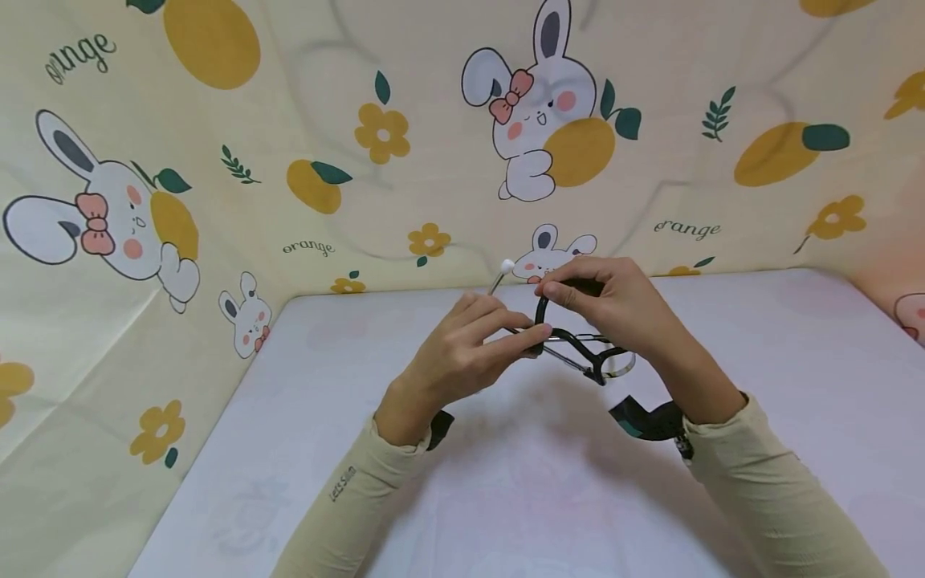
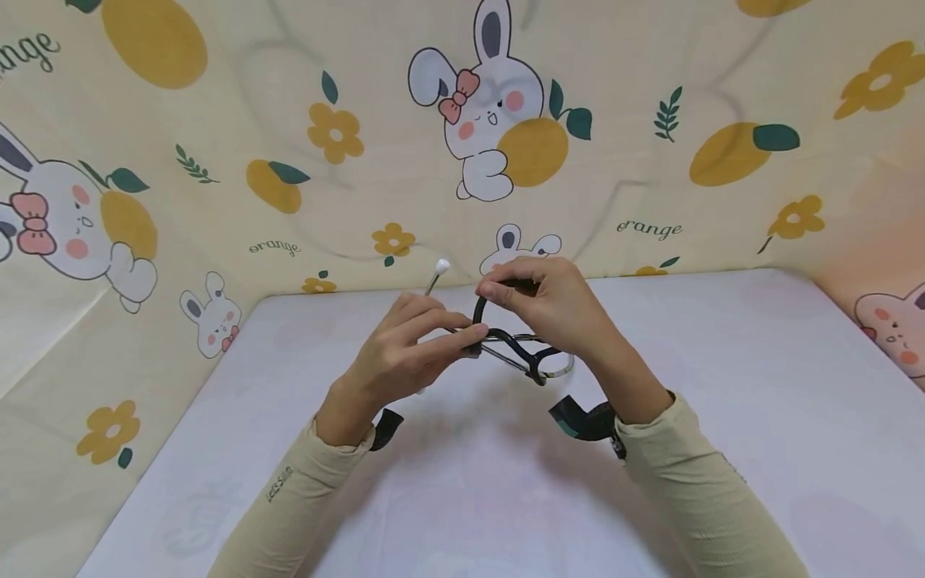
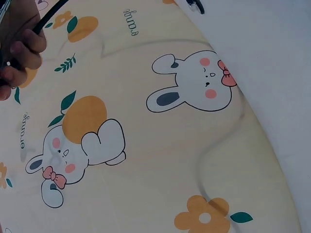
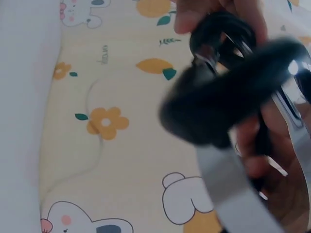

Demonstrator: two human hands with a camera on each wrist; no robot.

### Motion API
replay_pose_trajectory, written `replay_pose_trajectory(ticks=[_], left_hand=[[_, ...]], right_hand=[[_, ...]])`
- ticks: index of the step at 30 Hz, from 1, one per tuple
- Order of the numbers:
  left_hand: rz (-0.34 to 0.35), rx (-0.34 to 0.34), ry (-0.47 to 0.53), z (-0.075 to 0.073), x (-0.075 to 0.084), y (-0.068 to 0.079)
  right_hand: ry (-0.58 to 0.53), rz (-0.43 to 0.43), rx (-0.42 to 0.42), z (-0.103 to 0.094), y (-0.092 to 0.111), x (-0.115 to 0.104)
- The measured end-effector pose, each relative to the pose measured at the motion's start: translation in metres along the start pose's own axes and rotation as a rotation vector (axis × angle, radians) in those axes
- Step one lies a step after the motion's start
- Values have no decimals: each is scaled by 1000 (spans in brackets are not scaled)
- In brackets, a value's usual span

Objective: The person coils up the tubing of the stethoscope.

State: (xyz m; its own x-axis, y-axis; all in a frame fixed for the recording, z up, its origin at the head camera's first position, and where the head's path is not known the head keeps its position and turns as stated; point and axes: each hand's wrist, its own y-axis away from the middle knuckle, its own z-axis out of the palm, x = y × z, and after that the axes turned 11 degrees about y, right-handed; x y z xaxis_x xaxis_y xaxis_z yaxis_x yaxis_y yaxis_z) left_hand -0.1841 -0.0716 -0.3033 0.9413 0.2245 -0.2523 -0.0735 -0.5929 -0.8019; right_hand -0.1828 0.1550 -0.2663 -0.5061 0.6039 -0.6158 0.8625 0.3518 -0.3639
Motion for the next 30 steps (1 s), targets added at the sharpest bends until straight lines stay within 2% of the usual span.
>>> replay_pose_trajectory(ticks=[5,9,13,15,20,25,27,30], left_hand=[[-5,11,25,-3,0,-1],[-39,75,62,-9,-2,-3],[-72,179,91,-18,-6,-4],[-89,215,112,-20,-7,-5],[-124,251,183,-22,-8,-6],[-169,316,260,-23,-8,-7],[-190,348,275,-24,-9,-6],[-223,384,266,-27,-10,-4]], right_hand=[[-22,51,-182,-11,-4,10],[-97,82,-210,-19,-4,18],[-142,83,-158,-21,-6,23],[-125,80,-114,-18,-6,23],[-4,-15,2,-11,-5,20],[114,-154,155,-6,-4,20],[152,-200,182,-4,-4,20],[229,-234,172,0,-5,18]])
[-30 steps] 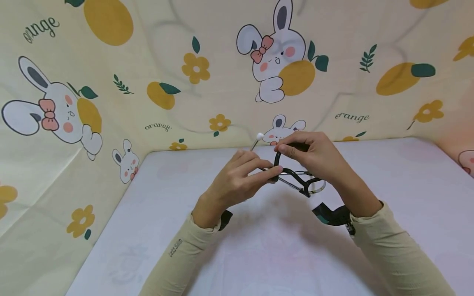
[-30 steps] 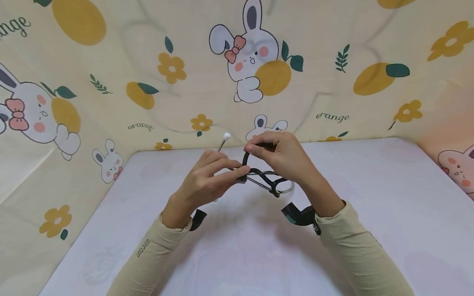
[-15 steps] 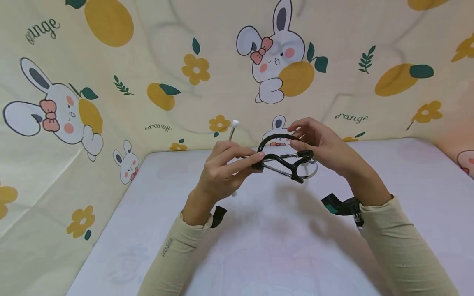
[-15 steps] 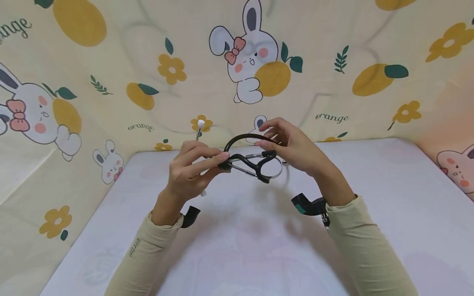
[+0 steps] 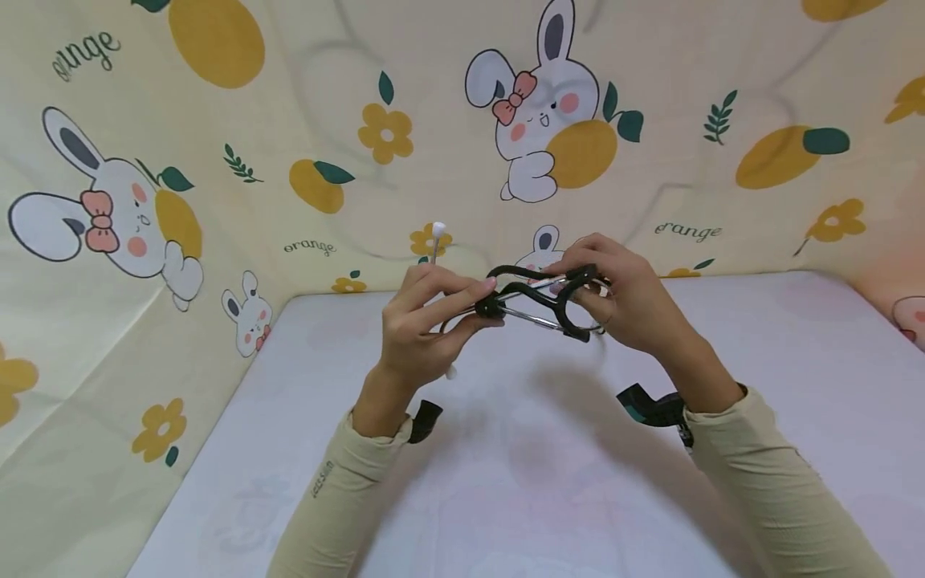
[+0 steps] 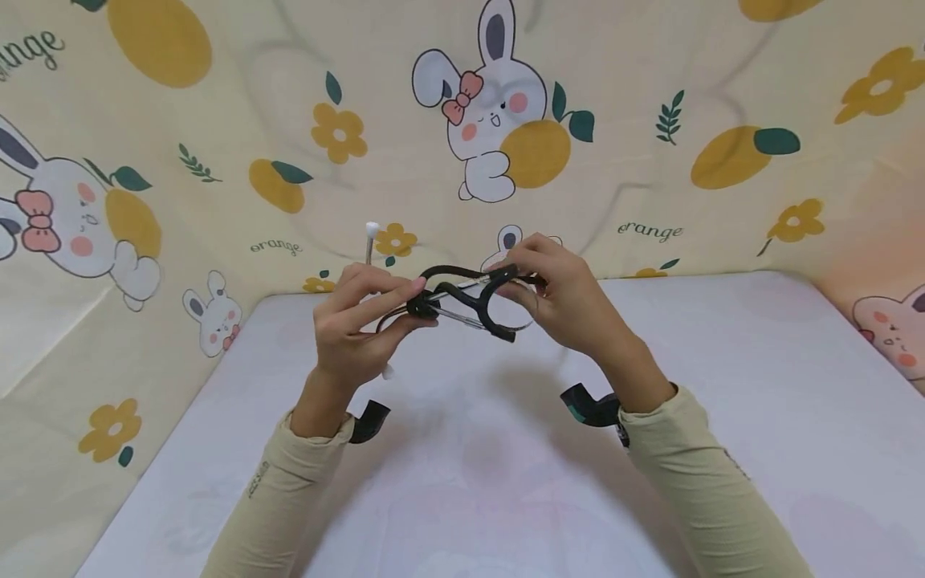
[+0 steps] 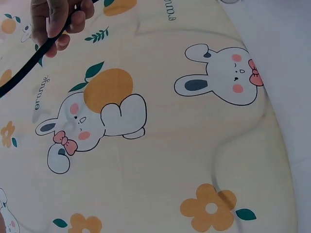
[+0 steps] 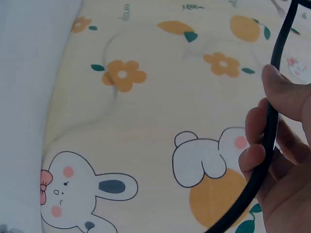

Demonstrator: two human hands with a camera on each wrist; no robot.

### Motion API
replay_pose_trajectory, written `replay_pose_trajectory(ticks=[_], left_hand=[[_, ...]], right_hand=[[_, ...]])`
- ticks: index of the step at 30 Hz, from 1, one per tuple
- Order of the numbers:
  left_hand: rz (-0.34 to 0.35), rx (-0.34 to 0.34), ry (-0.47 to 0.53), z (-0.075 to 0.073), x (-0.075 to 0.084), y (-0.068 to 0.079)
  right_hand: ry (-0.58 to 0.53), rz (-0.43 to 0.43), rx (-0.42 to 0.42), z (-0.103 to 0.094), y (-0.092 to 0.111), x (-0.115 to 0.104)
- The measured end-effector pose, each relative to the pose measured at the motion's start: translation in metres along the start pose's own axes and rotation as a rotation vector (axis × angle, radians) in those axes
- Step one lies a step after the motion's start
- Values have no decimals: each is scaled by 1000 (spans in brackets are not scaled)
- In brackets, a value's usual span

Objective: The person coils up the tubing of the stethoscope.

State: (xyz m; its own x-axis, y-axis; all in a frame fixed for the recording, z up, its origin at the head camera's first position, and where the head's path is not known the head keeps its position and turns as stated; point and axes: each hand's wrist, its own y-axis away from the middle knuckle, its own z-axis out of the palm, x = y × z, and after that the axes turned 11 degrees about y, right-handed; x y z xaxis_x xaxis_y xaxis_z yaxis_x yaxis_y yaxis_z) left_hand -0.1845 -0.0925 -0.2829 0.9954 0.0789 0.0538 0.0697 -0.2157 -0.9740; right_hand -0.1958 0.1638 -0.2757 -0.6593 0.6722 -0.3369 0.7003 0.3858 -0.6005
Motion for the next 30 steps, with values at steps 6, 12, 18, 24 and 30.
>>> replay_pose_trajectory(ticks=[6,12,18,24,30], left_hand=[[-69,70,-92,-10,-1,-1],[-142,91,-153,-16,-1,-2],[-165,97,-165,-18,-2,-3],[-191,105,-187,-20,-2,-4],[-233,136,-199,-23,0,-5]], right_hand=[[43,-81,-19,8,1,-11],[78,-183,-35,18,4,-26],[88,-202,-56,25,5,-36],[92,-269,-27,28,7,-41],[115,-240,42,27,6,-39]])
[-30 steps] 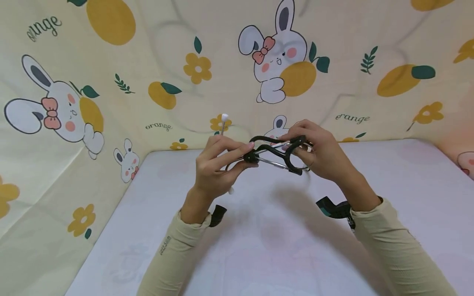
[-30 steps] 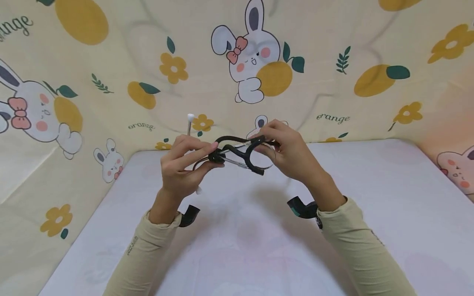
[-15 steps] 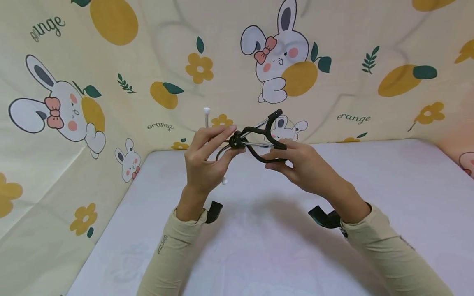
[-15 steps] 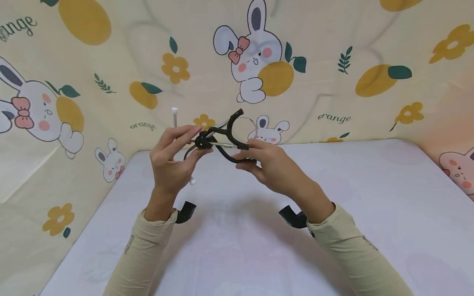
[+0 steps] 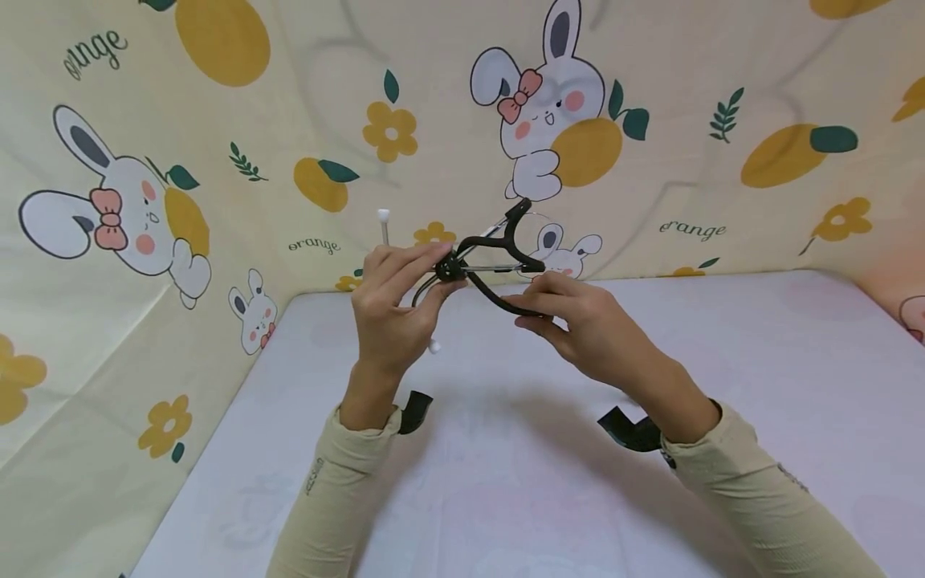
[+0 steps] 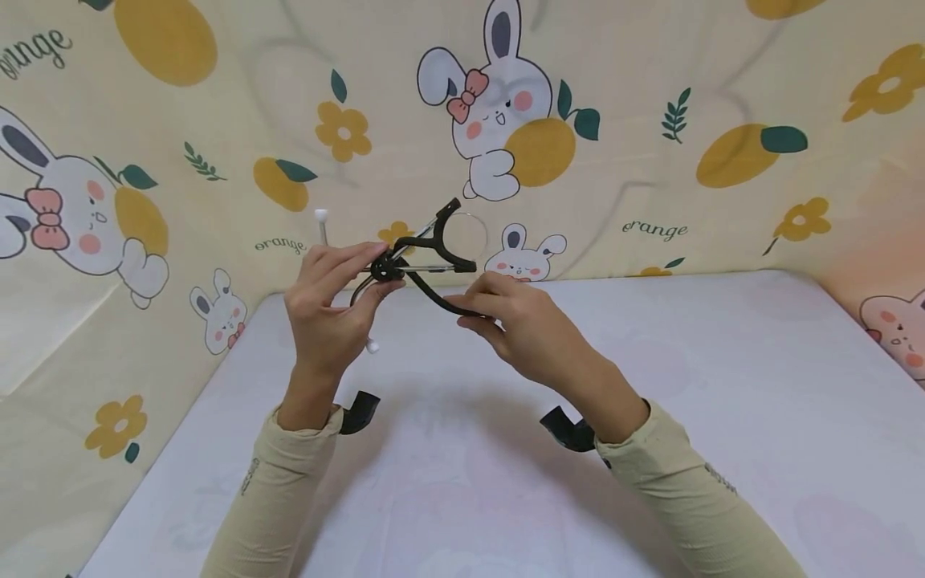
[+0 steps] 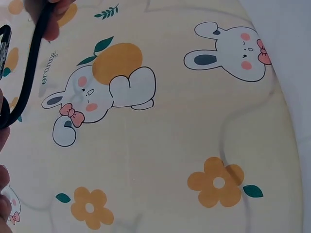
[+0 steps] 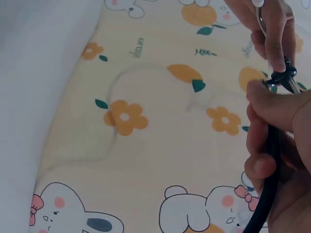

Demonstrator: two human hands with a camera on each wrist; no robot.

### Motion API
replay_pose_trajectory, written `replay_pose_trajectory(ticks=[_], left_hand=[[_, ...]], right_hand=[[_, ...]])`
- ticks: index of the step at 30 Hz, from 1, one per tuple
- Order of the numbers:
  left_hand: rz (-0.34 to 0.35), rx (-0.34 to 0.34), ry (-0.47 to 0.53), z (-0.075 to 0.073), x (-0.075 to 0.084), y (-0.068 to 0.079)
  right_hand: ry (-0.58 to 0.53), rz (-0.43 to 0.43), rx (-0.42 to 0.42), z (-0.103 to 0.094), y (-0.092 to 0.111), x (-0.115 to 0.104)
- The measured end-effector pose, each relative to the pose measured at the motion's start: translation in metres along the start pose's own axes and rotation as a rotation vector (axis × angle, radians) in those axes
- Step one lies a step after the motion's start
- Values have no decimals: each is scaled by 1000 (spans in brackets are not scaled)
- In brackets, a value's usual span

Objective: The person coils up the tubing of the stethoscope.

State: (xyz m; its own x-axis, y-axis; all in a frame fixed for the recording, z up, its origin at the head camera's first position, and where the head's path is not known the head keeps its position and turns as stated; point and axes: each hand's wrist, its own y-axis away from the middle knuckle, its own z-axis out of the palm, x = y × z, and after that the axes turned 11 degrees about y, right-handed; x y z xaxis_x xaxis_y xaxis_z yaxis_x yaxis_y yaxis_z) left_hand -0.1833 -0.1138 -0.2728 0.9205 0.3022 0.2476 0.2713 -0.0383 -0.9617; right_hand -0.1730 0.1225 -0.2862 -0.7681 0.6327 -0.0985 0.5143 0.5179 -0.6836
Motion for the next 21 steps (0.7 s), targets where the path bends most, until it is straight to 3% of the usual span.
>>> replay_pose_trajectory(ticks=[7,11,15,21], left_hand=[[-14,64,-15,-3,-2,-2],[-12,79,-18,-2,-1,-3],[-23,79,-26,0,-2,-2],[-55,79,-43,-1,-1,0]], right_hand=[[0,172,16,-1,-2,-1],[-11,215,13,-1,-2,-3],[-26,174,16,3,0,-7],[-86,23,51,13,2,-18]])
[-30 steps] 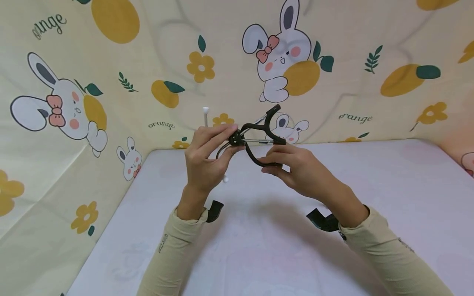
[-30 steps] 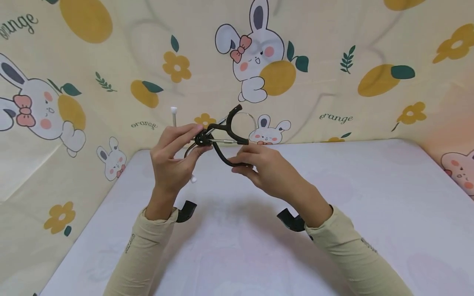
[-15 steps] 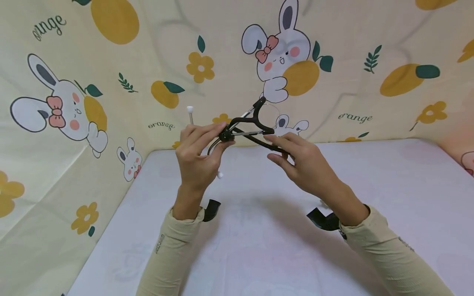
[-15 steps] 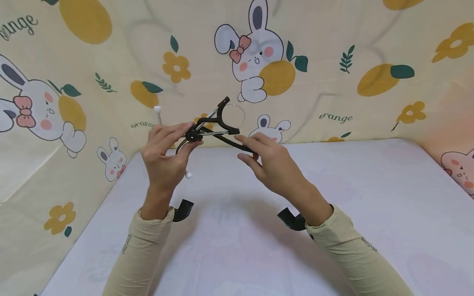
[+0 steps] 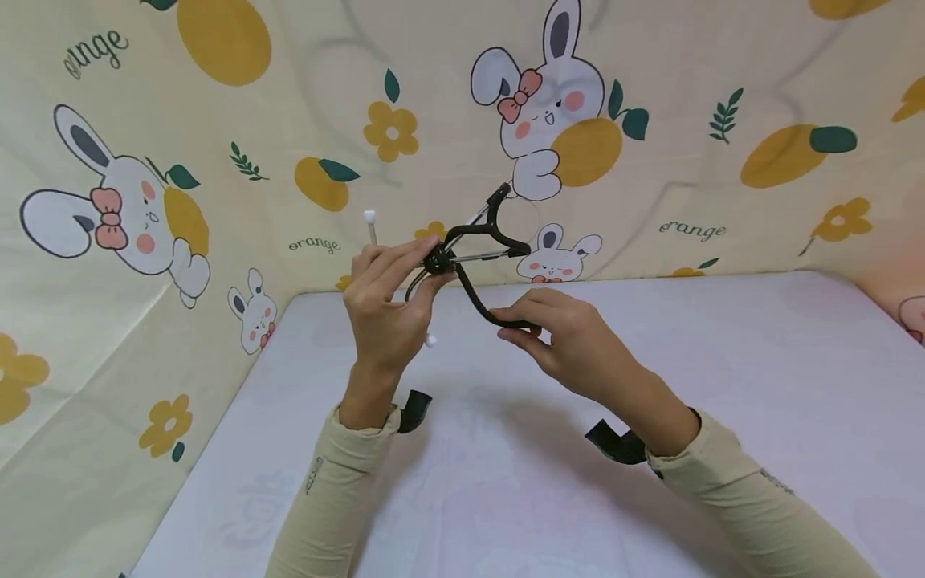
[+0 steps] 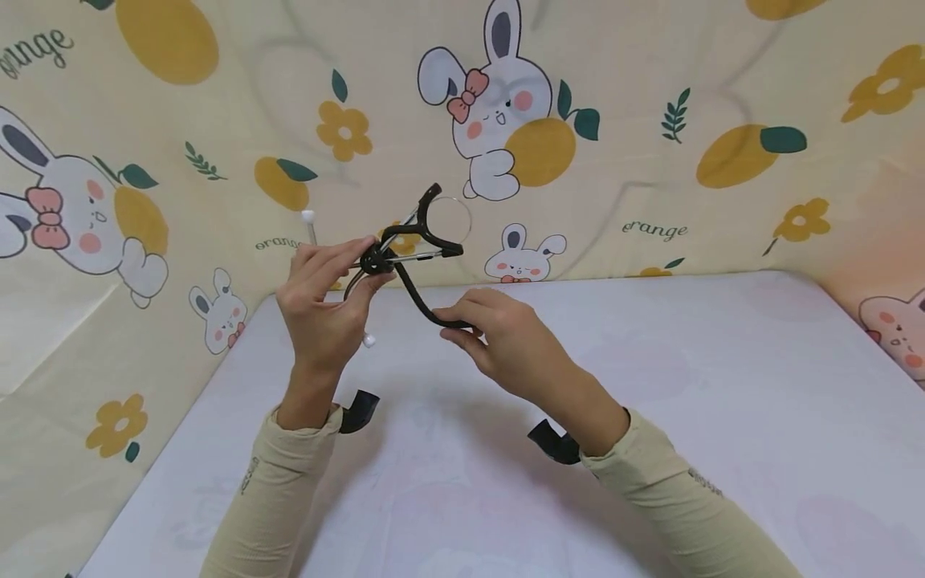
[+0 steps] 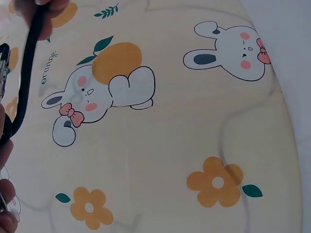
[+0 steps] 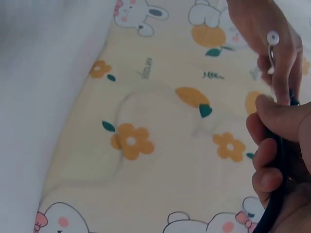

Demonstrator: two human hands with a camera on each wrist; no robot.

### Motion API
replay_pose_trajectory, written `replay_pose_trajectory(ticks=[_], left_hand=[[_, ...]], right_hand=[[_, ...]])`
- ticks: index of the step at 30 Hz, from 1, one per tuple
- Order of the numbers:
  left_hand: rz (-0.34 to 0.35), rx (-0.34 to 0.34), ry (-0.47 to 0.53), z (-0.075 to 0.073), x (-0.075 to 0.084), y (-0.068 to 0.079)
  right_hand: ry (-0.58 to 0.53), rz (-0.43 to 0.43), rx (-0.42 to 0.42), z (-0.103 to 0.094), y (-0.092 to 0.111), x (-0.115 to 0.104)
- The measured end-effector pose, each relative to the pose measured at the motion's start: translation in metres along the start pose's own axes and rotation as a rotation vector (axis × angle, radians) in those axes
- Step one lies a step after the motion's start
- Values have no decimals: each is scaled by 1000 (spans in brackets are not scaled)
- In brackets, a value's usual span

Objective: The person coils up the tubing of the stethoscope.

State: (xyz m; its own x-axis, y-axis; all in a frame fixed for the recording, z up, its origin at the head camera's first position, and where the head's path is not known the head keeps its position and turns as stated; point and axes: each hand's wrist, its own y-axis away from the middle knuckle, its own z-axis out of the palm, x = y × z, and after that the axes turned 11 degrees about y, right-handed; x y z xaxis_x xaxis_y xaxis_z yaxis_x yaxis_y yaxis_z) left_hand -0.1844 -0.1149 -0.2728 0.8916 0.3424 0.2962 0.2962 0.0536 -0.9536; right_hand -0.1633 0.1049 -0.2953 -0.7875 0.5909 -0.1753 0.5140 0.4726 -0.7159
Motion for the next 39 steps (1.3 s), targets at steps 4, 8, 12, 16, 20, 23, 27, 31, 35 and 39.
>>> replay_pose_trajectory(ticks=[4,8,12,16,20,23,27,31,35,39], left_hand=[[-4,-4,-7,1,0,0],[12,-7,9,2,0,0],[20,-28,11,1,-1,0],[12,-86,-17,1,-2,1],[-5,-114,-64,2,-2,2],[-19,-115,-97,1,-2,2],[-39,-140,-130,1,-3,1],[-88,-163,-135,3,-4,1],[-145,-199,-125,3,-4,2],[-177,-269,-153,4,-6,6]], right_hand=[[21,-51,-8,4,2,-6],[52,-84,-15,5,3,-9],[46,-107,9,3,3,-10],[56,-144,5,3,3,-12],[82,-174,3,6,3,-15],[79,-170,7,5,3,-15],[55,-157,11,-1,3,-13],[35,-158,11,-9,3,-14],[51,-173,6,-10,1,-16],[99,-195,29,-11,0,-15]])
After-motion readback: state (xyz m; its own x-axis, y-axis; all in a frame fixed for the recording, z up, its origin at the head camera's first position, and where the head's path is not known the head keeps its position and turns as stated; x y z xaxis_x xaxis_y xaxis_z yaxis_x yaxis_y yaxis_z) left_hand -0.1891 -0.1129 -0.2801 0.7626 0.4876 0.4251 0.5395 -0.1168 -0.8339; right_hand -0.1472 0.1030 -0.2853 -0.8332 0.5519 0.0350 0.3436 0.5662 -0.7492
